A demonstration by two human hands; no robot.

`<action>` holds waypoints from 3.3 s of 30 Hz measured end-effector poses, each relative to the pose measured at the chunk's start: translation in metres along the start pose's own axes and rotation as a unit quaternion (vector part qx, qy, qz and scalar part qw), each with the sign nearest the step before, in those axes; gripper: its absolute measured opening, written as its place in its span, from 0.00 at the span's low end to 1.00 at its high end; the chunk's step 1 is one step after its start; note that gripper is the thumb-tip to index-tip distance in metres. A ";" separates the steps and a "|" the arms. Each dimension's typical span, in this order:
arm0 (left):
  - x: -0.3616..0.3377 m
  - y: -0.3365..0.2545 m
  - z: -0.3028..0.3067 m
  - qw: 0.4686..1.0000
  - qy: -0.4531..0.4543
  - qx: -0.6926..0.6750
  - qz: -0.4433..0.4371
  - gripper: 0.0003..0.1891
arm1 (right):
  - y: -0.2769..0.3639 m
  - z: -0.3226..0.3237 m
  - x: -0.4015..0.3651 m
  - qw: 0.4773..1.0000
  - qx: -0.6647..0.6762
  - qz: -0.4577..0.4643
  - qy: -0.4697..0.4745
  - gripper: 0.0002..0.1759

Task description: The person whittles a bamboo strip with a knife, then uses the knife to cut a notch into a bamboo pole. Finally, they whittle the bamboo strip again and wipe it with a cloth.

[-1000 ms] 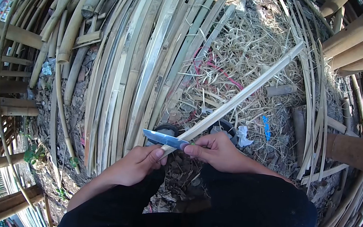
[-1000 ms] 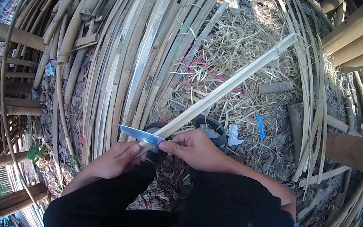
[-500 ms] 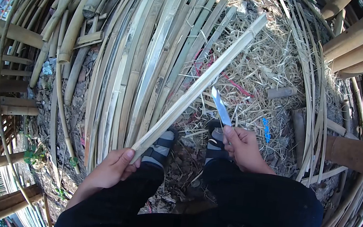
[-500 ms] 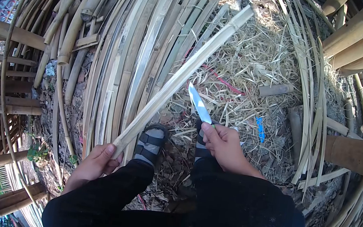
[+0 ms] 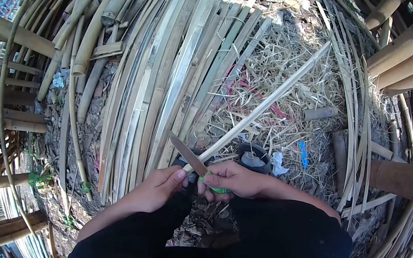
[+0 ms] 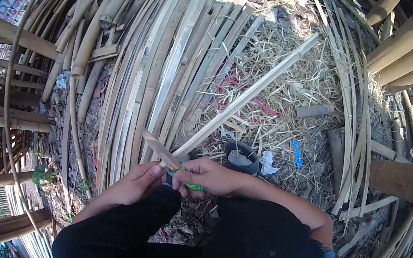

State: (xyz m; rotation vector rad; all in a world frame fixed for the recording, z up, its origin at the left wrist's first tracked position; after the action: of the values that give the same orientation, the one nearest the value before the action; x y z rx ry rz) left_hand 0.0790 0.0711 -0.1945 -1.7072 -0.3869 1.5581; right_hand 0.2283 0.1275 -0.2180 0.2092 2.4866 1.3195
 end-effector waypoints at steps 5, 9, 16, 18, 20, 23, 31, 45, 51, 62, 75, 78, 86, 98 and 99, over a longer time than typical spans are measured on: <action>-0.002 -0.013 -0.001 0.997 -0.017 0.066 -0.033 0.23 | -0.021 -0.008 0.001 0.969 0.206 -0.126 0.046 0.25; -0.008 -0.018 0.001 0.992 -0.030 0.119 -0.023 0.24 | -0.016 -0.002 -0.005 0.976 0.172 -0.136 -0.001 0.25; -0.010 -0.020 -0.004 0.984 -0.021 0.159 -0.080 0.26 | -0.010 0.007 -0.016 0.983 0.071 -0.152 -0.074 0.25; -0.013 -0.021 -0.001 0.987 -0.039 0.144 -0.059 0.25 | -0.013 0.011 -0.018 0.983 0.034 -0.149 -0.098 0.26; -0.016 -0.014 0.007 0.990 -0.045 0.129 -0.044 0.25 | -0.015 0.022 -0.022 0.985 0.027 -0.103 -0.134 0.26; -0.032 0.000 0.023 0.996 -0.070 0.060 0.013 0.25 | -0.018 0.058 -0.051 0.932 0.145 -0.111 -0.314 0.25; -0.019 0.000 0.015 0.999 -0.016 -0.012 -0.026 0.24 | -0.016 0.065 -0.048 0.900 0.179 -0.012 -0.398 0.26; -0.008 -0.001 0.004 0.987 0.084 -0.134 0.016 0.25 | -0.010 0.013 -0.015 0.996 -0.030 -0.074 -0.034 0.27; -0.006 -0.002 0.000 0.987 0.087 -0.130 0.023 0.24 | -0.022 0.005 -0.003 0.993 0.083 -0.071 0.041 0.21; 0.009 0.005 0.012 0.987 0.056 -0.149 0.031 0.25 | 0.036 0.051 -0.045 0.927 -0.094 0.200 -0.305 0.14; 0.061 -0.003 0.004 0.968 0.223 -0.113 0.037 0.35 | 0.077 0.073 -0.023 0.758 -0.572 0.191 -0.248 0.26; 0.072 0.024 0.031 0.986 0.165 -0.034 0.004 0.49 | 0.087 0.098 -0.042 0.750 -0.546 0.215 -0.306 0.19; 0.029 0.088 0.090 0.978 0.192 0.059 0.062 0.59 | 0.117 0.195 -0.102 0.693 -0.564 0.189 -0.407 0.09; 0.010 0.022 0.058 0.995 0.092 0.032 0.002 0.19 | 0.154 0.152 -0.146 0.440 -0.654 0.142 -0.599 0.21; 0.006 0.016 0.055 0.995 0.092 0.032 0.003 0.19 | 0.153 0.144 -0.147 0.446 -0.637 0.120 -0.618 0.18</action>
State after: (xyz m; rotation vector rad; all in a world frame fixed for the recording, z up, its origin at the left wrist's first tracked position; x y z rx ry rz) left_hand 0.0238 0.0833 -0.2073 -1.7847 -0.2350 1.3887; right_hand 0.4127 0.2856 -0.1368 0.7448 -0.0296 1.7009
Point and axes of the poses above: each hand's wrist, its own x-axis towards the middle knuckle, its own z-axis out of the back of the hand, y = z × x, the point moved 7 cm from there along x, towards the middle knuckle, and after that the axes turned 3 degrees about z, right-handed, at the moved point
